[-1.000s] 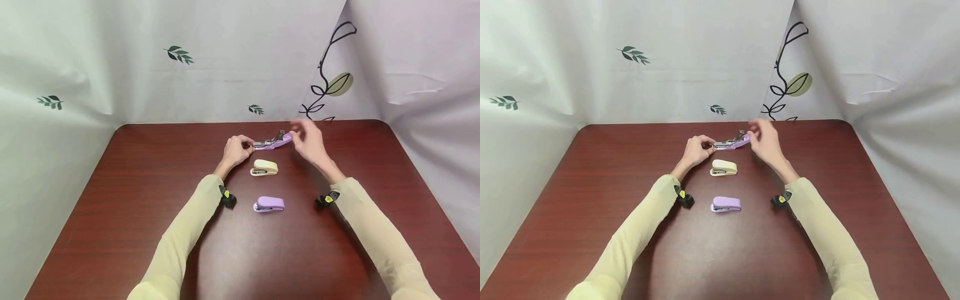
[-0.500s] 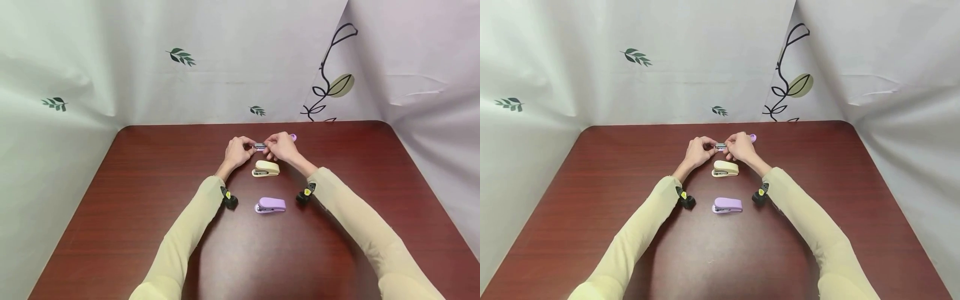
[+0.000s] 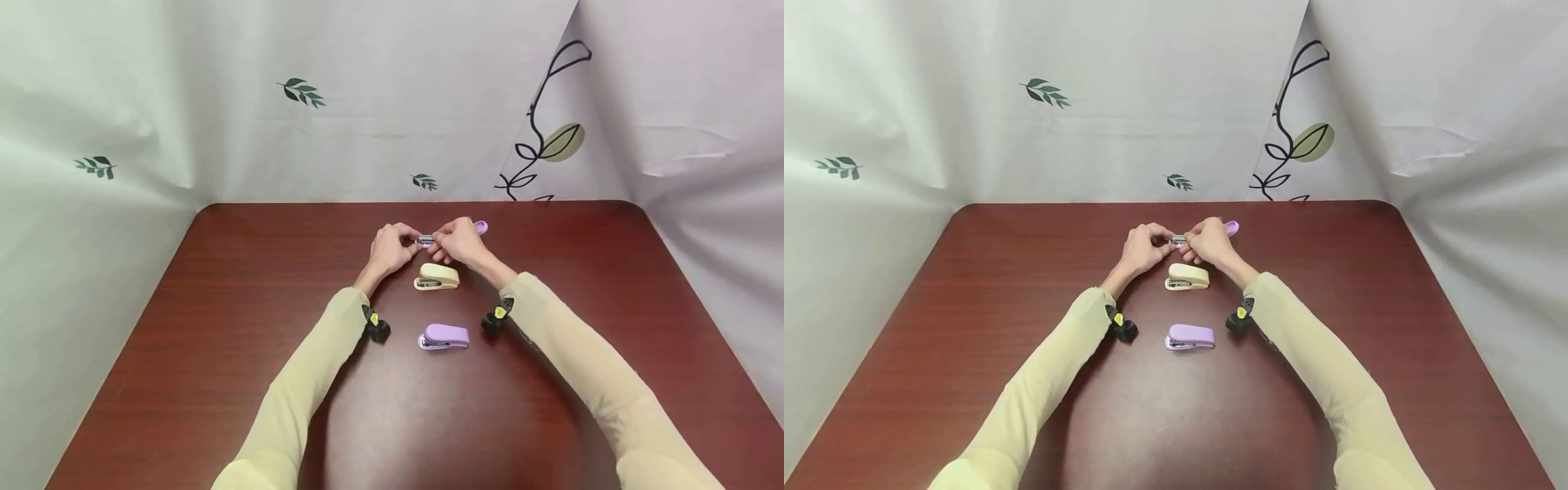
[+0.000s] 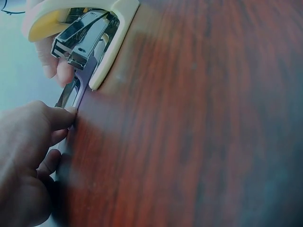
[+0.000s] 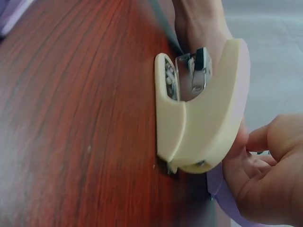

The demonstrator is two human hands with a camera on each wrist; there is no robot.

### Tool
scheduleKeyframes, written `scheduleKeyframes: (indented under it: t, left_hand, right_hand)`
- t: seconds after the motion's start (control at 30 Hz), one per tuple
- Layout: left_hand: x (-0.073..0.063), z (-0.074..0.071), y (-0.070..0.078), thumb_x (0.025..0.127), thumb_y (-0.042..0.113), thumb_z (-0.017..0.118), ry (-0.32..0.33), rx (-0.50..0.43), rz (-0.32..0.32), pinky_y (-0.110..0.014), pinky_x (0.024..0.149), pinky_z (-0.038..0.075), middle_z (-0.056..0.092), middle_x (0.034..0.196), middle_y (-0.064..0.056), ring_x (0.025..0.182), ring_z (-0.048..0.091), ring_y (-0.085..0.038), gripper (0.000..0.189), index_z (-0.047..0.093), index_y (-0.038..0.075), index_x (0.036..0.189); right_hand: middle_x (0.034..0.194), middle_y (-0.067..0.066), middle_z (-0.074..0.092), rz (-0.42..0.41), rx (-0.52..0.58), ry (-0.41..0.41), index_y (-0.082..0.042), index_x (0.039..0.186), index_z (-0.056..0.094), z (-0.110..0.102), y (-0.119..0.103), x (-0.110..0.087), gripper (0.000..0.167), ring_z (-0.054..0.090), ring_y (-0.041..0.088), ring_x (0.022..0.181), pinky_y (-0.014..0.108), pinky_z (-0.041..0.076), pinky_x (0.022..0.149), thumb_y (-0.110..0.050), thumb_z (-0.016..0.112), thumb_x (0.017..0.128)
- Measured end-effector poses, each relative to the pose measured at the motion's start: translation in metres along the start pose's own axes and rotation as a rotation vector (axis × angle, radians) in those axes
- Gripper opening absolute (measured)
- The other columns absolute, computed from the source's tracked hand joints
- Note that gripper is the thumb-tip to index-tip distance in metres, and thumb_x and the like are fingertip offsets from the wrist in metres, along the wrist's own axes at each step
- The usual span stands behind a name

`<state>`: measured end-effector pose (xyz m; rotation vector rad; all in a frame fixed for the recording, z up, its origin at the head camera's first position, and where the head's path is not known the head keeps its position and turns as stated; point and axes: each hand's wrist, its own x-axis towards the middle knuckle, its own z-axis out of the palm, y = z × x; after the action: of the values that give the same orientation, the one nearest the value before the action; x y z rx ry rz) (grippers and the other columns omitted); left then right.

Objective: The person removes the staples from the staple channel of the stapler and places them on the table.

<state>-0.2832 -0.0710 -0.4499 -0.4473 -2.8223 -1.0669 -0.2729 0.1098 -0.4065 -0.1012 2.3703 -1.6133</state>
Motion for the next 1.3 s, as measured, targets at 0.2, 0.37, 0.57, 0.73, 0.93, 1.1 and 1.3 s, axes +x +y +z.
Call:
scheduleKeyframes:
  t: [0.2, 0.37, 0.57, 0.73, 0.93, 1.1, 1.3]
  left_hand:
    - [0.002, -0.001, -0.002, 0.087, 0.023, 0.077, 0.005, -0.001, 0.005, -0.04, 0.08, 0.047, 0.07, 0.109, 0.005, 0.097, 0.059, -0.02, 0.02, 0.079, 0.017, 0.107]
    - [0.001, 0.001, -0.001, 0.087, 0.023, 0.077, -0.002, 0.001, 0.009, -0.04, 0.082, 0.048, 0.07, 0.11, 0.005, 0.1, 0.06, -0.02, 0.02, 0.079, 0.017, 0.106]
    - [0.0, 0.001, -0.003, 0.087, 0.024, 0.078, -0.001, 0.006, 0.006, -0.04, 0.08, 0.048, 0.07, 0.11, 0.006, 0.099, 0.059, -0.019, 0.02, 0.079, 0.017, 0.105]
    - [0.003, 0.003, -0.004, 0.087, 0.024, 0.077, 0.002, 0.002, 0.005, -0.039, 0.08, 0.049, 0.07, 0.109, 0.006, 0.098, 0.06, -0.017, 0.019, 0.079, 0.017, 0.105]
    - [0.002, 0.004, -0.004, 0.088, 0.024, 0.077, -0.015, 0.01, 0.003, -0.039, 0.079, 0.048, 0.07, 0.109, 0.006, 0.097, 0.06, -0.017, 0.018, 0.079, 0.018, 0.105]
    - [0.003, 0.004, -0.003, 0.088, 0.024, 0.077, -0.015, 0.008, 0.002, -0.04, 0.08, 0.048, 0.069, 0.109, 0.006, 0.099, 0.06, -0.018, 0.017, 0.079, 0.019, 0.104]
    - [0.006, 0.001, 0.0, 0.089, 0.023, 0.076, -0.024, 0.009, -0.006, -0.04, 0.082, 0.048, 0.069, 0.111, 0.006, 0.099, 0.058, -0.017, 0.016, 0.079, 0.019, 0.104]
  right_hand:
    - [0.079, 0.018, 0.072, 0.049, 0.044, -0.001, 0.02, 0.113, 0.059, 0.005, -0.006, 0.002, 0.026, 0.065, 0.009, 0.051, 0.022, 0.05, 0.047, -0.001, 0.052, 0.101]
    - [0.073, 0.013, 0.071, 0.117, 0.118, 0.038, 0.02, 0.113, 0.059, 0.007, -0.007, 0.002, 0.026, 0.061, 0.007, 0.048, 0.02, 0.049, 0.045, -0.002, 0.052, 0.1]
    - [0.071, 0.013, 0.071, 0.154, 0.163, 0.101, 0.02, 0.109, 0.062, 0.014, -0.005, 0.004, 0.025, 0.06, 0.006, 0.047, 0.02, 0.048, 0.044, -0.001, 0.053, 0.098]
    - [0.072, 0.015, 0.071, 0.131, 0.148, 0.153, 0.018, 0.105, 0.064, 0.016, -0.004, 0.004, 0.021, 0.059, 0.006, 0.045, 0.021, 0.048, 0.043, 0.003, 0.054, 0.094]
    - [0.073, 0.014, 0.07, 0.134, 0.104, 0.176, 0.013, 0.101, 0.067, 0.017, -0.001, 0.004, 0.017, 0.059, 0.006, 0.045, 0.021, 0.048, 0.042, 0.005, 0.056, 0.091]
    - [0.073, 0.013, 0.07, 0.1, 0.023, 0.178, 0.009, 0.097, 0.069, 0.017, -0.001, 0.007, 0.013, 0.058, 0.007, 0.045, 0.021, 0.048, 0.042, 0.001, 0.061, 0.091]
    - [0.074, 0.013, 0.07, 0.061, -0.018, 0.185, 0.006, 0.099, 0.062, 0.016, -0.003, 0.009, 0.009, 0.059, 0.009, 0.048, 0.021, 0.047, 0.042, 0.0, 0.06, 0.093]
